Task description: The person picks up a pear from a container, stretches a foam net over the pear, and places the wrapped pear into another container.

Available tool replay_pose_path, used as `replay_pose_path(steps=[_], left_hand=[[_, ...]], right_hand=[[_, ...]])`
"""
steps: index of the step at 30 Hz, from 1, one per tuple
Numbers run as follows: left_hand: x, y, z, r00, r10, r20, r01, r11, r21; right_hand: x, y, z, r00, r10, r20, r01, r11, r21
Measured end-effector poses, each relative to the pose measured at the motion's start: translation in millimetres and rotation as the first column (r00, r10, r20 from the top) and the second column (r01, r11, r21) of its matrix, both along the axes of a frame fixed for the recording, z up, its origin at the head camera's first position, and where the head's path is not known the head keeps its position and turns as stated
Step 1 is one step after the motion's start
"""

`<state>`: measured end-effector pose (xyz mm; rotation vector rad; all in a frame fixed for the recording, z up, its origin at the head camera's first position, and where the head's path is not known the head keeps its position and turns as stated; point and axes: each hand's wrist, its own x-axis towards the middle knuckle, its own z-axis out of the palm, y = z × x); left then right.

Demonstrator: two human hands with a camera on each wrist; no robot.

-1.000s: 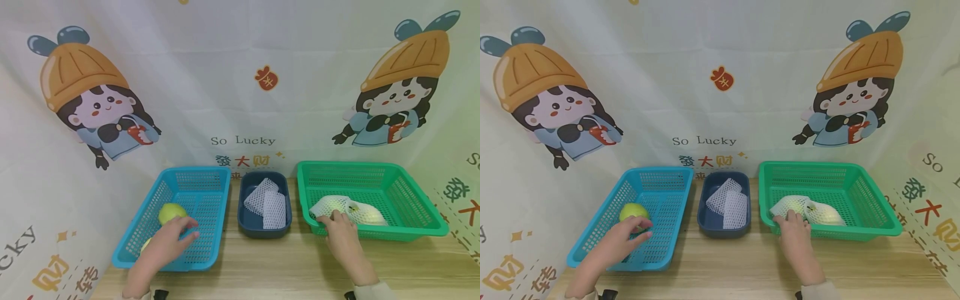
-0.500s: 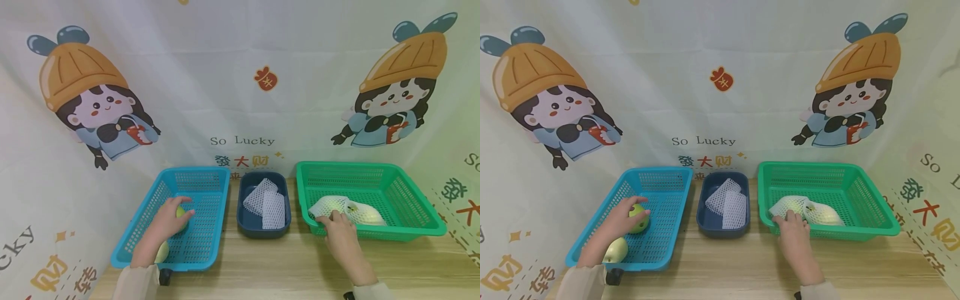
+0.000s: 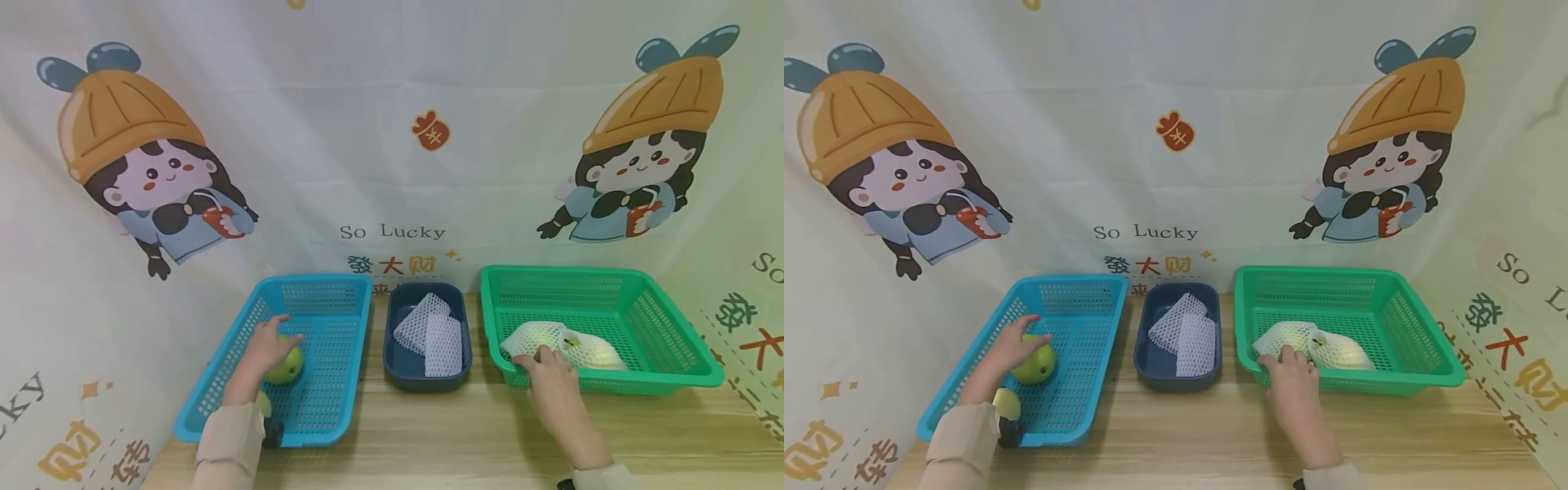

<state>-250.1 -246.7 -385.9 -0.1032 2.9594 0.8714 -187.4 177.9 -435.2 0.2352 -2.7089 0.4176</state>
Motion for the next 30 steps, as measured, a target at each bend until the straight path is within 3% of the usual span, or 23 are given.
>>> replay_pose_path(steps=[7, 19, 25, 30], left_hand=[[-11.0, -7.1, -9.8, 0.995, 0.062, 0.076, -0.066, 0.996, 0.054], [-20.9, -10.2, -16.9, 0.976, 0.090, 0.199, -0.115, 0.987, 0.116], [-25.4, -14.3, -23.6, 0.971, 0.097, 0.220, -0.133, 0.979, 0.155], [-27.8, -22.7, -36.7, 0.967, 0.130, 0.221, -0.167, 0.973, 0.157]], right_hand=[[0.1, 1, 0.7, 1.000, -0.002, 0.005, 0.002, 1.000, -0.007], [-1.1, 2, 0.9, 1.000, -0.008, 0.005, 0.008, 1.000, -0.001], [-1.4, 2, -0.5, 1.000, -0.007, 0.006, 0.007, 1.000, 0.004], [-1.4, 2, -0.5, 1.000, -0.008, 0.004, 0.008, 1.000, -0.003]])
